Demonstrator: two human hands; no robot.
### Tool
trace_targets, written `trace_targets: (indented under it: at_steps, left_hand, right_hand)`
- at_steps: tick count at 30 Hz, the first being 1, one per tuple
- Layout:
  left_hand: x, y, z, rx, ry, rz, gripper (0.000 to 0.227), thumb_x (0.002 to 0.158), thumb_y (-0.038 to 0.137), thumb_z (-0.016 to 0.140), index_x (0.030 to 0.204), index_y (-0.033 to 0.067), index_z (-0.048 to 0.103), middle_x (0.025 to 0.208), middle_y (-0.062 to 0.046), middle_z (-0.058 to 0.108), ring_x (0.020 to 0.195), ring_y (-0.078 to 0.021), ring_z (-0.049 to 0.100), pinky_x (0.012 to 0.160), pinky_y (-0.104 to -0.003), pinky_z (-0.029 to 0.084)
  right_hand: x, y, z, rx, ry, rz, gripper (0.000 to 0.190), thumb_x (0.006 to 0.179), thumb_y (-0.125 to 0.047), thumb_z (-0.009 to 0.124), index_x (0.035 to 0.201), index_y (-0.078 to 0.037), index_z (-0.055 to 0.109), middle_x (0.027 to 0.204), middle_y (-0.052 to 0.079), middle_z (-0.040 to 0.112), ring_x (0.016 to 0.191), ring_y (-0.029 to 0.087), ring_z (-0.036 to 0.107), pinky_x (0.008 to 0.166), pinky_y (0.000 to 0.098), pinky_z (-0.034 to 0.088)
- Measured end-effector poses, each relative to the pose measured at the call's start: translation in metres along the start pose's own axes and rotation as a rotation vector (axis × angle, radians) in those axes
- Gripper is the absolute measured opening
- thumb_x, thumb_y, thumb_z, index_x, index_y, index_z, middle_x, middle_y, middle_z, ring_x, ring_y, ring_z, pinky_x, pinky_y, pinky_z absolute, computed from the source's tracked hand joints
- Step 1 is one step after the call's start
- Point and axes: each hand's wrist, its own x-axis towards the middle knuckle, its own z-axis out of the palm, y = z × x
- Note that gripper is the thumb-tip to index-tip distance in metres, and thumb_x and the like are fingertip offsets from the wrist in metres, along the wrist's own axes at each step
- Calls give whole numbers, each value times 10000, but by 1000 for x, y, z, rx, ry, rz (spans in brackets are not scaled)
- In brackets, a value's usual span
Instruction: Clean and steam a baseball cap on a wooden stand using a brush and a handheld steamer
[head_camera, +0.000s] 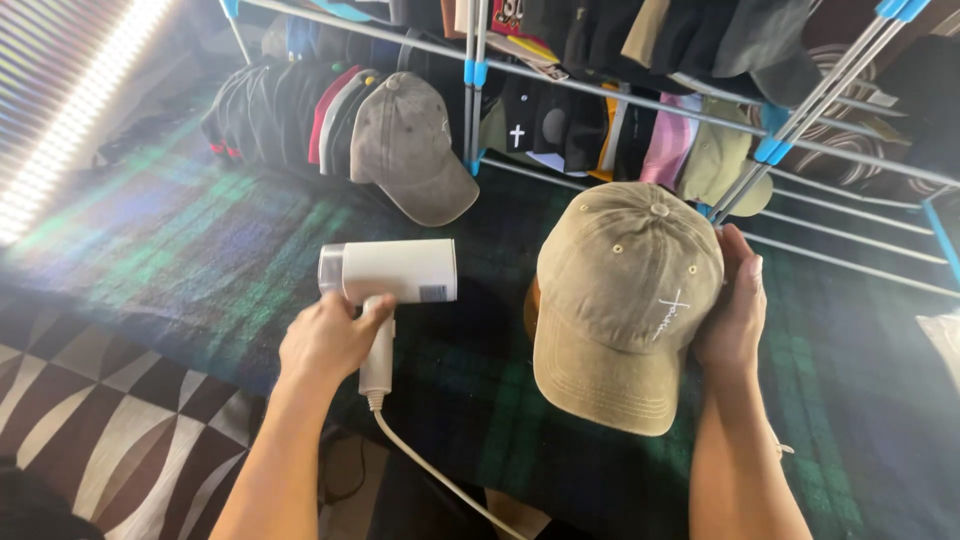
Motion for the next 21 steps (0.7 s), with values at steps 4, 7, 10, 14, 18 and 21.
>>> trace_targets:
  at_steps: [4,7,10,14,18,21]
  left_hand:
    - [9,12,5,-76,-113,56,762,760,710,681,1108,38,767,1114,-230,764,1166,-437,674,998,-530,534]
    - [22,7,24,-54,-67,69,694,687,621,736,993,0,776,1009,-249,767,1083,-451,699,933,-562,550]
    - [8,17,20,-502,-76,84,572,731,379,808,1202,67,715,1008,-223,763,985,-402,736,851,-546,575]
    - [-37,57,-36,-1022,-136,134,517,847,22,721,1280,8,439,1033,-196,663,635,-286,688,519,-400,593]
    - [-49,102,-98,-772,-189,453,567,881,60,662,1364,85,366,1123,-121,547,525,-241,593,445,-373,548]
    - [-82,164,-149,-391,-218,552,676,859,173,640,1482,172,377,1241,-52,577,661,-217,640,499,-355,613]
  right_hand:
    - [15,-35,10,-37,-24,-22,617,1116,-511,428,1464,-14,537,1390,172,600,1310,267,534,1176,447,417]
    - [28,-52,6,-163,-144,15,582,1111,-464,492,1458,1,534,1380,215,584,1315,317,519,1099,509,440]
    - [48,-57,-4,-236,-184,16,523,1107,-385,516,1480,-18,522,1403,201,580,1362,322,509,1065,481,446]
    - [53,-80,7,-310,-265,189,504,1019,-392,546,1396,-63,605,1356,103,638,1321,216,568,1044,364,472]
    - [56,-95,18,-394,-344,365,491,964,-390,560,1353,-107,662,1288,55,703,1088,150,671,881,267,518]
    - [53,-99,24,-518,-394,335,490,950,-389,553,1366,-150,658,1442,33,647,1286,115,580,995,266,457]
